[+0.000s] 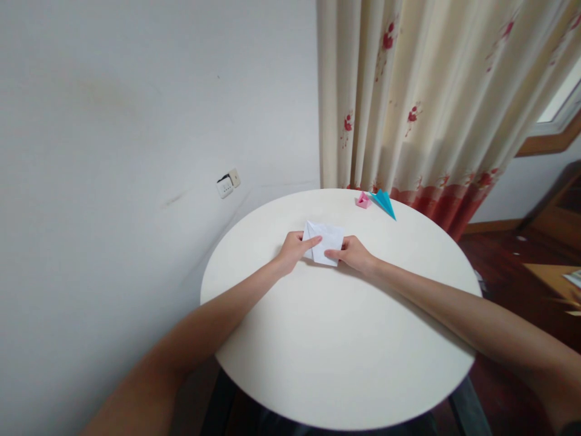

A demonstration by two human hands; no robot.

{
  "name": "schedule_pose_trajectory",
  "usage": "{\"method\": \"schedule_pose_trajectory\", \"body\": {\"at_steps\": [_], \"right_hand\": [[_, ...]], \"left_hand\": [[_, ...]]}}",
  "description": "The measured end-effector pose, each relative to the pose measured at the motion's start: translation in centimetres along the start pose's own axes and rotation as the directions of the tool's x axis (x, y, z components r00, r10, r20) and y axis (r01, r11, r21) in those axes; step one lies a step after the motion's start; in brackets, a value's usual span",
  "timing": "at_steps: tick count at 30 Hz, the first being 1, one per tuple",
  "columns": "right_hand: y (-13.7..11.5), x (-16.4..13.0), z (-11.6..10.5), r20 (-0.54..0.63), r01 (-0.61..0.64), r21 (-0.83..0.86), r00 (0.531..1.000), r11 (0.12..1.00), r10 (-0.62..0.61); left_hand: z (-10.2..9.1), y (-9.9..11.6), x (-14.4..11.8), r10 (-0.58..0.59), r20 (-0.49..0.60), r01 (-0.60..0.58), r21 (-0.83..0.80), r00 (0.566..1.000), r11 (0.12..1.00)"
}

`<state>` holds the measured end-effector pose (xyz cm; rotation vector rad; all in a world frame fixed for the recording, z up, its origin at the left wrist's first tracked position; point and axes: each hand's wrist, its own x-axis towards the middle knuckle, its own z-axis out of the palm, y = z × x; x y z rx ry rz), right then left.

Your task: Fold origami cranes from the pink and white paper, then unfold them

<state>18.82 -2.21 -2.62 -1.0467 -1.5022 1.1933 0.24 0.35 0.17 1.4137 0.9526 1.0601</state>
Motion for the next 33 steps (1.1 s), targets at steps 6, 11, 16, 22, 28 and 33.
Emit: {"method": "schedule_pose_trajectory", "body": {"at_steps": [6,11,16,22,28,33], "right_hand": [[-0.4,0.1,0.0,-0.059,0.02,0.003,0.998,1.0,-0.02],[-0.7,0.6,-0.6,-0.151,0.08,-0.048,0.985,0.996,-0.087],[-0.9,0.8,-1.0,-0.194,0.105,-0.112,0.973,0.988,-0.126],[-1.5,0.5,-1.0,-0.213,0.068,-0.116,0.973,0.991,-0.091],[-1.5,0.6,-1.1,-0.206,0.114,-0.157,0.968,0.981,-0.145],[-1.3,0.7,-1.2,-0.201,0.136,-0.167,0.965,0.977,-0.169]], "left_hand": [[0.0,-0.1,0.1,0.014,0.048,-0.011,-0.064,0.999,0.998],[-0.3,-0.4,0.3,0.075,0.06,-0.073,-0.041,0.995,0.996],[-0.6,-0.4,0.7,0.208,-0.015,-0.208,0.027,0.978,0.978],[-1.2,0.2,0.7,0.367,-0.007,-0.362,0.153,0.93,0.92],[-1.5,0.1,0.7,0.463,-0.006,-0.439,0.305,0.886,0.845],[-1.7,0.0,0.8,0.465,-0.009,-0.436,0.332,0.885,0.837]]}}
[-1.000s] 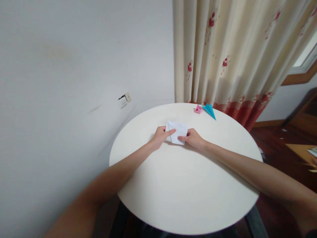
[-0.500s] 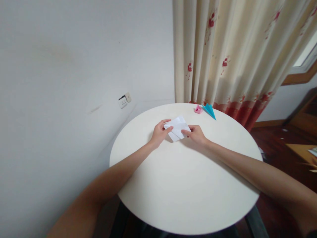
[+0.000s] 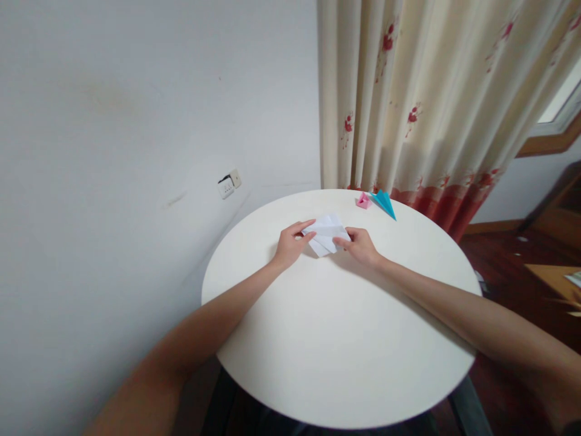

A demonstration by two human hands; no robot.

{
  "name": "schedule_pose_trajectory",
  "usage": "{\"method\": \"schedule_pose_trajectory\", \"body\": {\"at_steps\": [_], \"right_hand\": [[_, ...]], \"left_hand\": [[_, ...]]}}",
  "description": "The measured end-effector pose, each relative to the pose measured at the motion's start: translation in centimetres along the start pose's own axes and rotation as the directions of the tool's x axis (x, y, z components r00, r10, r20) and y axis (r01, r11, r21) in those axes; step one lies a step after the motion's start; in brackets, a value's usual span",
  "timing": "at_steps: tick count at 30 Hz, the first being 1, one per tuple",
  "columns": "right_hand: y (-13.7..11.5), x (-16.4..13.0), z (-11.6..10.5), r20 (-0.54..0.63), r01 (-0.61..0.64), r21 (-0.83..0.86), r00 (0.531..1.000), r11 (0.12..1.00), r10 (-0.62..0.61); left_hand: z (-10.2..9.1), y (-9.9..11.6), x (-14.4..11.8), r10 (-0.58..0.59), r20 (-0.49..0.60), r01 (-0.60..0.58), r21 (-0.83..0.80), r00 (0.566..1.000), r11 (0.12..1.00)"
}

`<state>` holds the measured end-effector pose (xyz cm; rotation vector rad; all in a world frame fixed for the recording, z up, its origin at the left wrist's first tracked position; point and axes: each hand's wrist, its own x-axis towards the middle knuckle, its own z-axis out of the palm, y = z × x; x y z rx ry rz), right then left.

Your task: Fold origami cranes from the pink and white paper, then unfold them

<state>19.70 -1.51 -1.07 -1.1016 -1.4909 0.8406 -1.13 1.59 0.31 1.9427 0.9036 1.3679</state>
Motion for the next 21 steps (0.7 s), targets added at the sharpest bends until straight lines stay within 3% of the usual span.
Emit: {"method": "schedule_pose_trajectory", "body": {"at_steps": [5,10,21], "right_hand": [[0.08,0.03,0.05,-0.009,-0.022,0.003,1.0,1.0,0.022],[0.57,0.13,0.02,0.003,-0.057,0.028,0.998,0.998,0.057],[0.38,-0.15,-0.01,0.046,-0.139,0.072,0.99,0.988,0.136]], "left_hand": [[0.05,-0.11,0.13,-0.025,0.005,0.025,-0.003,1.0,1.0],[0.34,-0.64,0.28,-0.129,0.019,0.13,-0.124,0.991,0.984],[0.54,-0.58,0.15,-0.144,0.035,0.147,-0.137,0.989,0.98]]}}
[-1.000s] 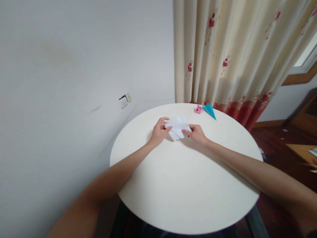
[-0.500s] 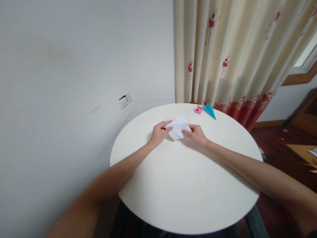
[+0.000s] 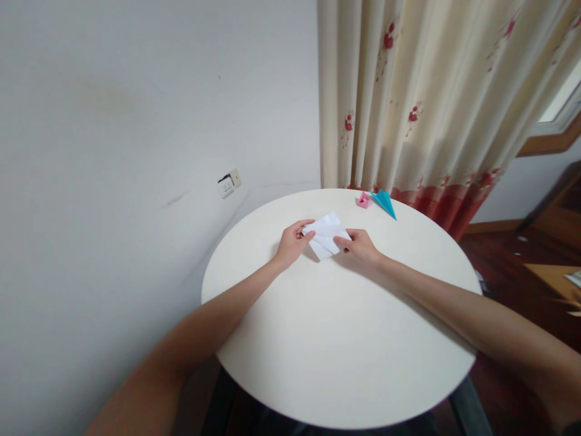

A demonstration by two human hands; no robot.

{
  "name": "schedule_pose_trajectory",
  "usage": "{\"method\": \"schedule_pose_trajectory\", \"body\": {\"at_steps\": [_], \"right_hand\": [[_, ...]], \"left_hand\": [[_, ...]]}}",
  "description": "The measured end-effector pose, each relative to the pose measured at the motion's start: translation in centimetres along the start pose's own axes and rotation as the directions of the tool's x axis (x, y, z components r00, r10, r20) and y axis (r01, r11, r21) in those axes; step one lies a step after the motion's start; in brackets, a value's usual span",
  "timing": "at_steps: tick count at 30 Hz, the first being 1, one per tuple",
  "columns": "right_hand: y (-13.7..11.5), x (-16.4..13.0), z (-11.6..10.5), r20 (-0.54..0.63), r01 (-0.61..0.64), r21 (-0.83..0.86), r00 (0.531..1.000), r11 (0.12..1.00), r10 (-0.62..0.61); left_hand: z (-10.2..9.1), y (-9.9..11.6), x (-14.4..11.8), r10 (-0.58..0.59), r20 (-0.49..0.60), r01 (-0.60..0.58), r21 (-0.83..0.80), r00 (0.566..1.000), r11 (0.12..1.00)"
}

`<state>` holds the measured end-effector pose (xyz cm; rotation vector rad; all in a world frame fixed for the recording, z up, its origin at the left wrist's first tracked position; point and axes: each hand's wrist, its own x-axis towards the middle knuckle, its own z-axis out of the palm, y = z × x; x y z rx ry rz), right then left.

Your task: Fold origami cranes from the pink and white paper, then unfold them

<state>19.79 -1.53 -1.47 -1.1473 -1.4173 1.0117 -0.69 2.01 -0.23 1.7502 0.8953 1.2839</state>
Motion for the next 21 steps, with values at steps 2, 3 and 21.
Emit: {"method": "schedule_pose_trajectory", "body": {"at_steps": [2,3,21], "right_hand": [[0.0,-0.05,0.0,0.001,-0.012,0.017,1.0,1.0,0.012],[-0.03,-0.07,0.02,0.002,-0.024,0.026,1.0,0.999,0.024],[-0.47,-0.39,0.16,0.1,-0.128,0.15,0.989,0.98,0.113]], "left_hand": [[0.06,-0.03,-0.06,-0.002,0.01,0.002,-0.008,1.0,1.0],[0.09,-0.03,-0.08,-0.005,0.013,0.005,-0.014,1.0,1.0],[0.09,-0.72,0.04,-0.015,-0.023,0.013,-0.056,1.0,0.998]]}}
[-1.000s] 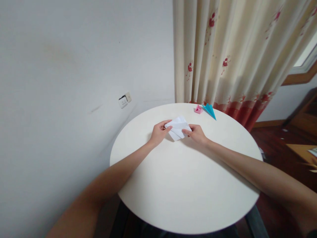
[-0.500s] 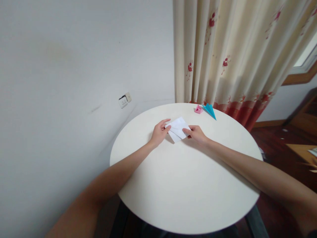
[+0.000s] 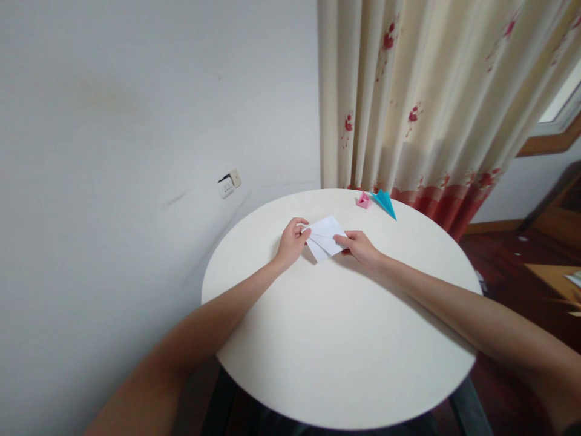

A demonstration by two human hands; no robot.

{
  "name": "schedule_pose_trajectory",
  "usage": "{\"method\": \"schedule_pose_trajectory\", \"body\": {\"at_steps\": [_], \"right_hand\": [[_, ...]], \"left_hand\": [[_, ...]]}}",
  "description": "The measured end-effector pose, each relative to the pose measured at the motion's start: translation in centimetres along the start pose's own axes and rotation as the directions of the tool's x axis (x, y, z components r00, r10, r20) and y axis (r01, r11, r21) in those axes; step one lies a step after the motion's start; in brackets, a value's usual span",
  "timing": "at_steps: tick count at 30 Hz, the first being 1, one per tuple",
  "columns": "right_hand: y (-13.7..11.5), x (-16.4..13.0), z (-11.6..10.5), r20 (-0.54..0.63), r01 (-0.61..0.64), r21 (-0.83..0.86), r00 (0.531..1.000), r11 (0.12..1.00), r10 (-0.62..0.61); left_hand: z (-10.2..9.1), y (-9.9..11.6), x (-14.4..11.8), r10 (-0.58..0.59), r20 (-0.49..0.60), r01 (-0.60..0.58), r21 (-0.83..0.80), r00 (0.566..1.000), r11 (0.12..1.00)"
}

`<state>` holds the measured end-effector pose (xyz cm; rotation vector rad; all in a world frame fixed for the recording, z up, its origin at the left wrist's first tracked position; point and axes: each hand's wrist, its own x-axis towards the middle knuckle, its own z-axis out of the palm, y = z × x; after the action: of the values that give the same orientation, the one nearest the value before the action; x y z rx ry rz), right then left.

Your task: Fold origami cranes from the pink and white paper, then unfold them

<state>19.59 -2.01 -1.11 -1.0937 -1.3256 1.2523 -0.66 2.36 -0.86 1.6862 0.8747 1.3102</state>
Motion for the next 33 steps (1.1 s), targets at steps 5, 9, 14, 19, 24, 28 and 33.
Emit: {"method": "schedule_pose_trajectory", "body": {"at_steps": [5,9,14,19,24,28,33], "right_hand": [[0.1,0.1,-0.1,-0.004,0.01,0.022,1.0,1.0,-0.01],[-0.1,0.2,-0.2,-0.067,0.078,0.069,0.995,0.995,-0.073],[-0.1,0.2,-0.3,-0.025,0.229,0.036,0.973,0.973,-0.228],[0.3,0.2,-0.2,-0.033,0.413,-0.143,0.906,0.899,-0.422],[0.7,0.5,-0.2,-0.108,0.311,-0.199,0.936,0.929,-0.336],[0.7,0.6,-0.5,-0.181,0.293,-0.187,0.928,0.938,-0.326],[0.7,0.5,-0.6,-0.192,0.294,-0.177,0.926,0.939,-0.326]], "left_hand": [[0.0,0.1,0.1,0.016,-0.011,-0.015,0.011,1.0,1.0],[0.1,0.4,0.1,0.009,-0.02,-0.009,0.033,1.0,0.999],[0.2,0.3,0.3,-0.006,-0.032,0.007,0.05,0.999,0.999],[0.2,0.3,0.4,0.02,-0.014,-0.019,0.07,1.0,0.997],[0.2,0.8,0.1,0.003,0.023,-0.005,0.097,1.0,0.995],[0.5,1.3,-0.2,-0.072,0.082,0.069,0.044,0.994,0.997],[0.9,1.6,-0.7,-0.137,0.164,0.14,-0.009,0.977,0.99]]}}
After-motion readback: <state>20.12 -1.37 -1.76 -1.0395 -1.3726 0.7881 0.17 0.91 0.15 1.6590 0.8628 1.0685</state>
